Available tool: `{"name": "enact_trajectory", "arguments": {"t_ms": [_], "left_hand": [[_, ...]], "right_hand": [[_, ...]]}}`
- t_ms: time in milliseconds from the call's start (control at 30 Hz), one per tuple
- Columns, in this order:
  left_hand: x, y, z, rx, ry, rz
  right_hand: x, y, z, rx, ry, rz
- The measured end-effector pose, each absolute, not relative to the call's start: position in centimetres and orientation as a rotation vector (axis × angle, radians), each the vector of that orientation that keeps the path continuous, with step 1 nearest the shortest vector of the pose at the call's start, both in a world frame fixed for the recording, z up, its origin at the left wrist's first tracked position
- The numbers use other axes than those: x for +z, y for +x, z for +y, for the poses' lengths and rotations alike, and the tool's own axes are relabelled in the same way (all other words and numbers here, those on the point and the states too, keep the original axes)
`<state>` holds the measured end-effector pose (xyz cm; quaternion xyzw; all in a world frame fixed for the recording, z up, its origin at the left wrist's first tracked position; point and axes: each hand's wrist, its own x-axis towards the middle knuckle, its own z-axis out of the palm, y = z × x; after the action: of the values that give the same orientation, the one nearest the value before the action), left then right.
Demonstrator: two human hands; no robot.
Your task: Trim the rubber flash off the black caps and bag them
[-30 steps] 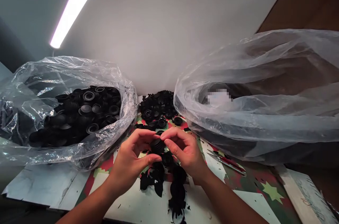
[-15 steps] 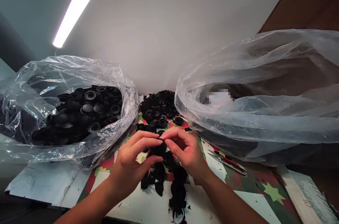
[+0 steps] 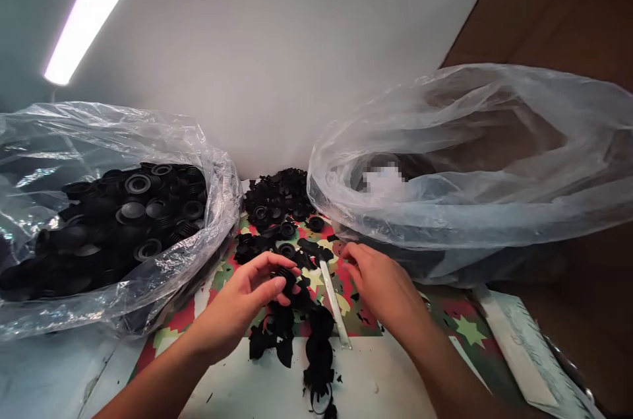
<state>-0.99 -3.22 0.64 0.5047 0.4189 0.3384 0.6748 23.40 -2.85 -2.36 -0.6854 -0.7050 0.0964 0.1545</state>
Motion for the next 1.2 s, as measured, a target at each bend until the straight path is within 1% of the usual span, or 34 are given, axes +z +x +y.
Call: {"name": "enact_trajectory", "arguments": {"t_ms": [100, 233, 300, 367, 533, 600, 767, 867, 1000, 1200], "left_hand": [[0.7, 0.0, -2.6, 0.772, 0.930, 0.815], [0.9, 0.6, -2.3, 0.738, 0.772, 0.709], [0.9, 0.5, -2.4, 0.746, 0.728, 0.667], [0.8, 0.2, -2.4, 0.765, 0.690, 0.639], [0.6, -0.3, -2.3, 0.798, 0.620, 0.615], [0.5, -0.4, -2.3, 0.806, 0.603, 0.613], [0.2, -0.6, -2.2, 0.864, 0.607, 0.607], [0.2, -0.7, -2.3, 0.866, 0.619, 0.593], [0.3, -0.6, -2.3, 0.855, 0.623, 0.592], [0.2, -0.8, -2.6, 0.844, 0.632, 0.576]], "right_hand": [[-3.3, 24.2, -4.3, 0.086, -2.199, -2.032], [-5.0, 26.0, -5.4, -0.058, -2.354, -1.954], [-5.9, 27.1, -5.6, -0.011, -2.348, -1.910], [-6.6, 28.0, -5.7, 0.125, -2.307, -1.841], [-6.8, 29.0, -6.4, 0.660, -2.042, -1.662], [-6.3, 28.7, -6.9, 0.719, -1.917, -1.631], [-3.4, 26.3, -7.6, 0.511, -1.594, -1.559], [-1.7, 24.1, -7.5, 0.349, -1.329, -1.744], [-0.5, 21.2, -7.0, 0.335, -1.075, -1.881], [-0.3, 18.7, -5.8, 0.254, -0.934, -1.819]]}}
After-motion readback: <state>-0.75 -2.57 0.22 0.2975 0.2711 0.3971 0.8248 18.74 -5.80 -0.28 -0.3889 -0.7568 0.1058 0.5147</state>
